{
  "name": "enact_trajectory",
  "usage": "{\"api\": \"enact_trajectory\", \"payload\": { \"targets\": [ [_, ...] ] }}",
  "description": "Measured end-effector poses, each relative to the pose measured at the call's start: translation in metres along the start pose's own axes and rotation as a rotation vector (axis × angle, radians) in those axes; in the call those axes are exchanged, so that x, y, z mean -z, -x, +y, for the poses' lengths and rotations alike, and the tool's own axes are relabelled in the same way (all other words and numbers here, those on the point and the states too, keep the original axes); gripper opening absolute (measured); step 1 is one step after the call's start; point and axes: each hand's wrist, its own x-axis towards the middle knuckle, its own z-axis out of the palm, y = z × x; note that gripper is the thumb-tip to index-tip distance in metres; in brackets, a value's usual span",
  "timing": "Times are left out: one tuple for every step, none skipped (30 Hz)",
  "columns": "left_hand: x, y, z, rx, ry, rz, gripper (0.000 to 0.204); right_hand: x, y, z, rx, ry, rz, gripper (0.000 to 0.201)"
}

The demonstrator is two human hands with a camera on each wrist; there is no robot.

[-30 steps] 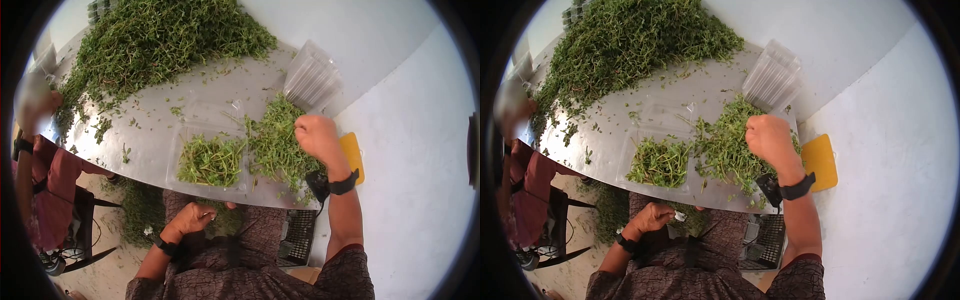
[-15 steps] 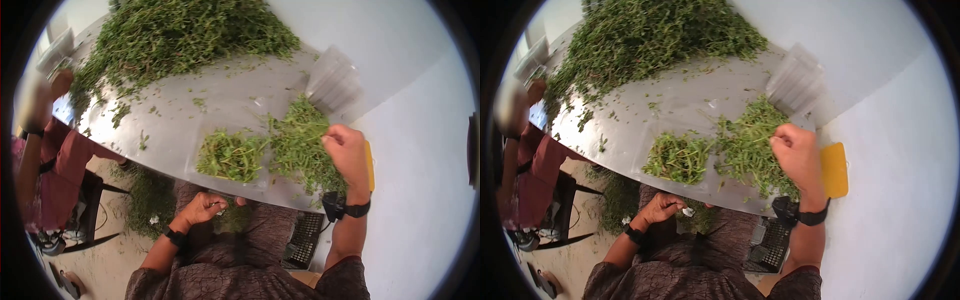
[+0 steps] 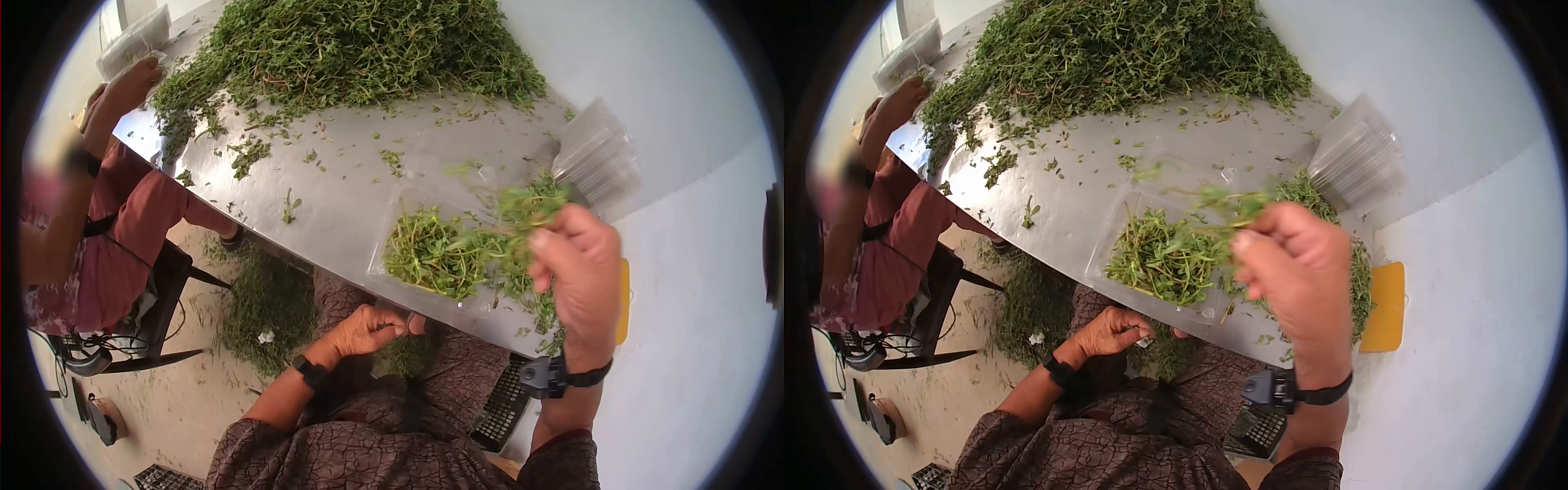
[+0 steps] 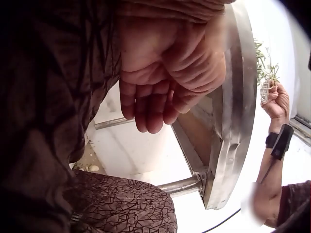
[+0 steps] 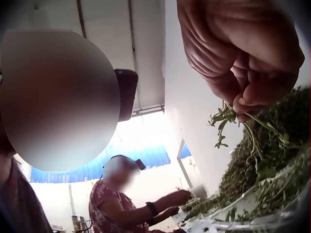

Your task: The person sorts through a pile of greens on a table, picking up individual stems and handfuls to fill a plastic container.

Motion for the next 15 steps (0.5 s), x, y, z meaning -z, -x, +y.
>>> {"api": "enact_trajectory", "payload": {
  "targets": [
    [0.000, -0.001, -0.001, -0.014, 0.004, -0.001, 0.018, -0.008, -0.002, 0.001, -0.002, 0.002, -0.003, 0.008],
    [0.001, -0.001, 0.000, -0.012, 0.008, 0.001, 0.018, -0.017, -0.005, 0.002, -0.050, 0.034, -0.069, 0.010],
    [0.001, -0.001, 0.002, -0.006, 0.013, -0.004, 0.018, -0.023, -0.007, 0.005, -0.097, 0.067, -0.136, 0.012],
    [0.001, 0.000, 0.002, 0.001, 0.019, -0.008, 0.018, -0.026, -0.009, 0.011, -0.083, 0.058, -0.187, 0.016],
    [0.001, 0.000, 0.001, 0.002, 0.021, -0.006, 0.018, -0.027, -0.009, 0.012, -0.084, 0.059, -0.189, 0.016],
    [0.001, -0.001, -0.001, -0.013, 0.027, -0.006, 0.019, -0.027, -0.008, 0.013, -0.069, 0.024, -0.168, 0.018],
    [0.001, -0.001, -0.002, -0.027, 0.034, -0.006, 0.019, -0.027, -0.008, 0.013, -0.055, -0.011, -0.146, 0.019],
    [0.002, -0.001, -0.001, -0.026, 0.036, -0.005, 0.019, -0.024, -0.009, 0.013, -0.035, 0.019, -0.122, 0.019],
    [0.003, -0.001, 0.001, -0.004, 0.042, -0.008, 0.019, -0.021, -0.009, 0.013, -0.038, 0.020, -0.122, 0.019],
    [0.003, -0.001, 0.002, 0.018, 0.048, -0.013, 0.019, -0.017, -0.008, 0.013, -0.029, 0.067, -0.088, 0.019],
    [0.003, -0.001, 0.004, 0.018, 0.049, -0.020, 0.019, -0.012, -0.007, 0.013, -0.020, 0.115, -0.051, 0.019],
    [0.004, -0.001, 0.004, 0.037, 0.097, -0.024, 0.018, -0.007, -0.006, 0.016, 0.002, 0.119, -0.039, 0.019],
    [0.004, -0.002, 0.004, 0.055, 0.146, -0.031, 0.017, -0.001, -0.005, 0.018, -0.001, 0.125, -0.026, 0.019],
    [0.004, -0.001, 0.000, 0.049, 0.149, -0.051, 0.017, 0.007, -0.004, 0.019, 0.021, 0.179, 0.004, 0.019],
    [0.003, -0.001, -0.008, 0.028, 0.136, -0.033, 0.017, 0.015, -0.002, 0.021, 0.040, 0.237, 0.046, 0.020]
  ]
}}
